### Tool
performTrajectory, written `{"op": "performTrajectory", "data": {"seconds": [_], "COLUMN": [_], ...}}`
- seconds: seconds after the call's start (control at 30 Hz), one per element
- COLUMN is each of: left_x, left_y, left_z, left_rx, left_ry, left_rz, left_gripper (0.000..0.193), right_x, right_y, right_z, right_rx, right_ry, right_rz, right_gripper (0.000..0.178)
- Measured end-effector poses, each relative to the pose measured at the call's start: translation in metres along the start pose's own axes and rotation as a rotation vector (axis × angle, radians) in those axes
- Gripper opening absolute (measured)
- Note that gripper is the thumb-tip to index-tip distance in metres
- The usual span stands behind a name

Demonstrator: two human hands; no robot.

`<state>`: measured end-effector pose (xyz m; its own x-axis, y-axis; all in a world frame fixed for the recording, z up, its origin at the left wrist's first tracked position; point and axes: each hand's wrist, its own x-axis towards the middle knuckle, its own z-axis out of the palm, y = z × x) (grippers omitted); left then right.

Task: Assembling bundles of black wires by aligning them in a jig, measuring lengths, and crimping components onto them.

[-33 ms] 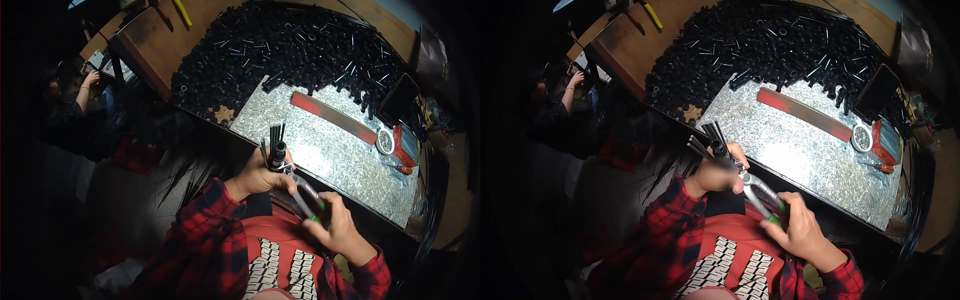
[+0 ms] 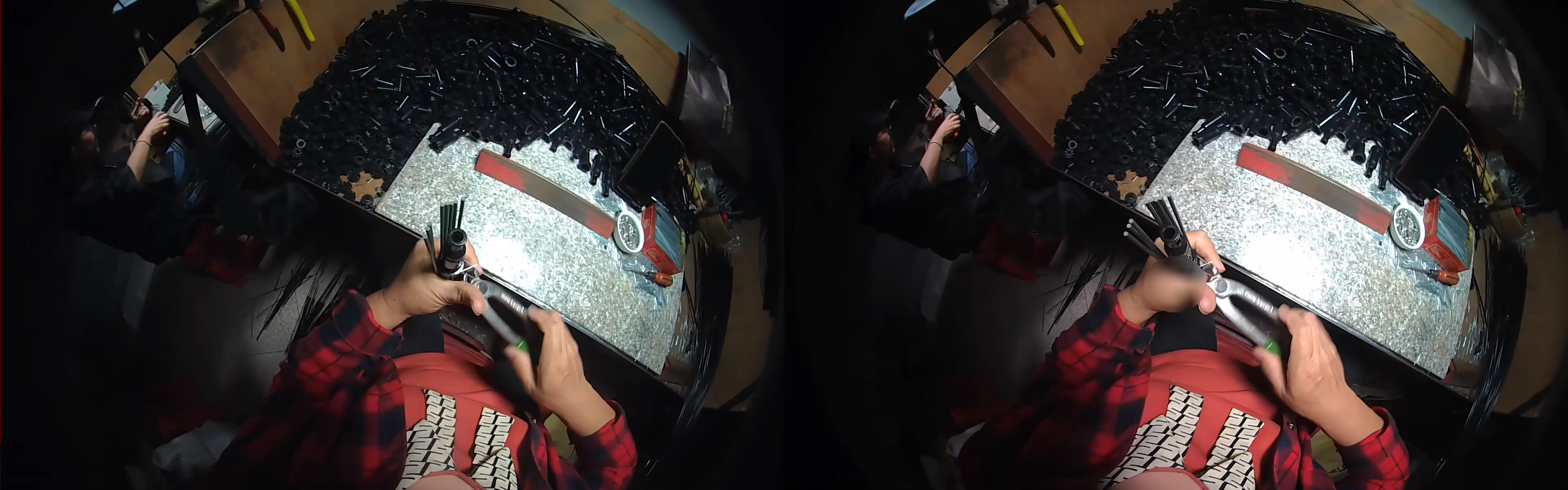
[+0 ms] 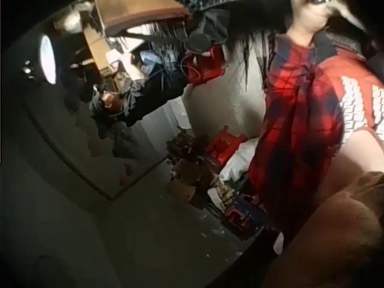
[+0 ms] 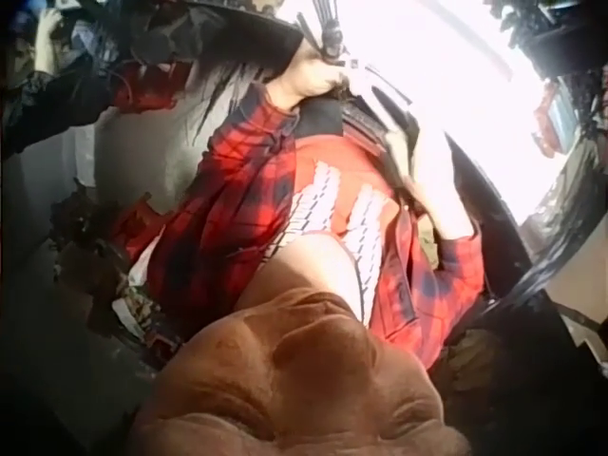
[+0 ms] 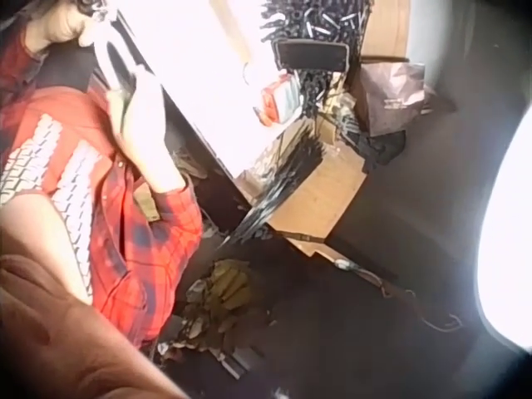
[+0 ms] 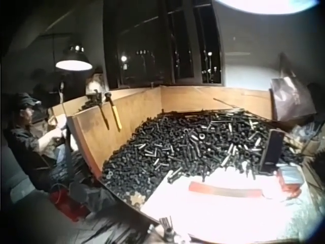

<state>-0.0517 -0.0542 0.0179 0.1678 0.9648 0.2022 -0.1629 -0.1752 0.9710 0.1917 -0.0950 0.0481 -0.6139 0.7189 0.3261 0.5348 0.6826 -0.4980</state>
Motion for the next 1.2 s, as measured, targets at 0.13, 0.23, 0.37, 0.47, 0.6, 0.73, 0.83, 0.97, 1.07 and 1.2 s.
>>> {"op": "performTrajectory", "data": {"seconds": [0.13, 0.23, 0.37, 0.47, 0.6, 0.73, 0.83, 0.97, 1.07, 1.2], "left_x": [-0.001, 0.001, -0.001, 0.001, 0.002, -0.001, 0.000, -0.002, 0.000, -0.001], "left_y": [-0.003, -0.004, -0.004, 0.001, 0.001, -0.009, -0.007, -0.004, 0.003, 0.005], "left_z": [-0.005, -0.009, -0.005, 0.000, 0.002, 0.001, 0.000, 0.002, 0.000, 0.001], "left_rx": [-0.018, -0.045, -0.043, -0.063, -0.032, 0.002, 0.014, -0.038, 0.035, 0.014], "left_ry": [-0.065, -0.127, -0.207, -0.200, -0.071, -0.020, -0.081, -0.139, -0.231, -0.143], "left_rz": [0.021, -0.017, 0.018, -0.043, -0.016, -0.027, 0.063, 0.033, -0.042, -0.026], "left_gripper": [0.061, 0.053, 0.043, 0.042, 0.059, 0.069, 0.089, 0.079, 0.069, 0.058], "right_x": [-0.002, -0.007, -0.022, -0.013, -0.004, -0.005, -0.011, -0.013, -0.025, 0.005], "right_y": [0.014, 0.007, 0.028, 0.023, 0.002, 0.013, 0.014, 0.028, 0.035, 0.013], "right_z": [-0.006, -0.008, 0.002, -0.005, -0.005, -0.010, -0.018, -0.020, -0.005, -0.029], "right_rx": [-0.266, 1.013, 1.830, 1.470, 0.342, 0.007, 0.596, 1.415, 1.501, 0.921], "right_ry": [0.002, -0.458, -0.666, -0.792, -0.167, -0.008, -0.357, -0.640, -0.733, -0.735], "right_rz": [-0.090, 0.695, 0.887, 0.823, 0.323, 0.064, 0.470, 0.855, 0.737, 0.664], "right_gripper": [0.029, 0.037, 0.043, 0.037, 0.040, 0.022, 0.033, 0.031, 0.028, 0.028]}}
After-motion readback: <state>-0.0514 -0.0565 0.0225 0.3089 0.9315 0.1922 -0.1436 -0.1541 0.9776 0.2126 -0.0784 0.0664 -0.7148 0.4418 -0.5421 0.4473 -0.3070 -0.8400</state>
